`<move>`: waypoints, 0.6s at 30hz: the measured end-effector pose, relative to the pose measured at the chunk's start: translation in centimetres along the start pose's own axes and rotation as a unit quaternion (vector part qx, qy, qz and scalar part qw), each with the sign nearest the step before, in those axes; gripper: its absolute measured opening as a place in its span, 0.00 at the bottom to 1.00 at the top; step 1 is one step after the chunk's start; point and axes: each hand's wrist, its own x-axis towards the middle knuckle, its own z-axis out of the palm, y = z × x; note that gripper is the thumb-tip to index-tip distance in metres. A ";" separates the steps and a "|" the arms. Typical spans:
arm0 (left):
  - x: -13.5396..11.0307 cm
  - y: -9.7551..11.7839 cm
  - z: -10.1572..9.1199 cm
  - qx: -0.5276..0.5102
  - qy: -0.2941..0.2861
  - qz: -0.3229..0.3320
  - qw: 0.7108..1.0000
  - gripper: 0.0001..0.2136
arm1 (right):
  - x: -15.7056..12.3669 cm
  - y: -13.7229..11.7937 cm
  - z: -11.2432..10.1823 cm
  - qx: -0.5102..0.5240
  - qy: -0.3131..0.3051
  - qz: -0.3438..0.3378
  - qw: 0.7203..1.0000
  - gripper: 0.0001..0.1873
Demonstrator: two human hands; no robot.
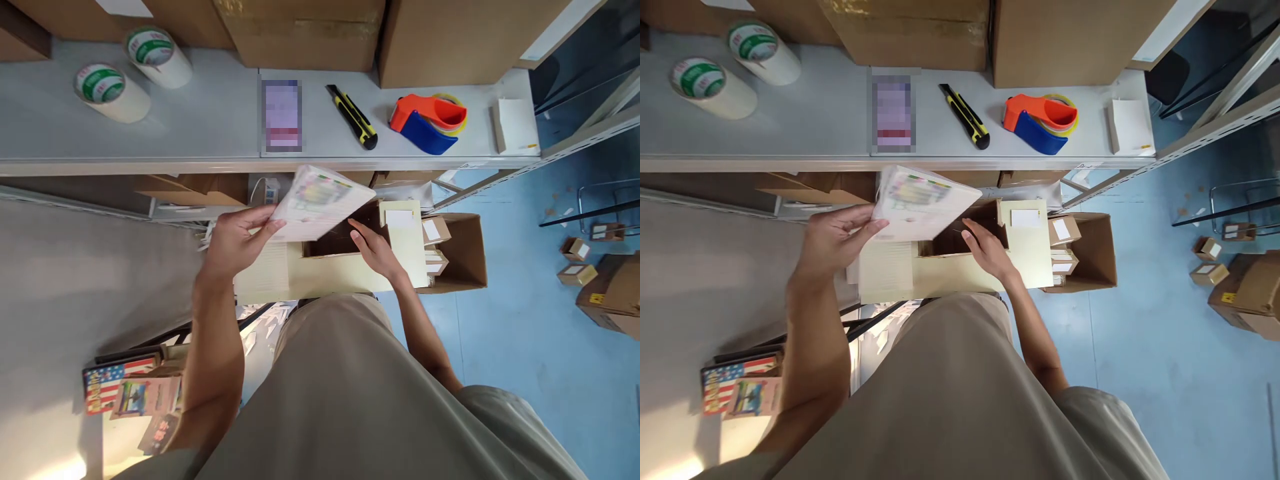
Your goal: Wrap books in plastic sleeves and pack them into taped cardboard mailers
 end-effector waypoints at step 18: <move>7.4 -5.6 12.5 0.263 -0.155 -0.057 0.950 0.10 | 0.7 8.9 -9.0 -0.113 -0.031 0.001 0.993 0.34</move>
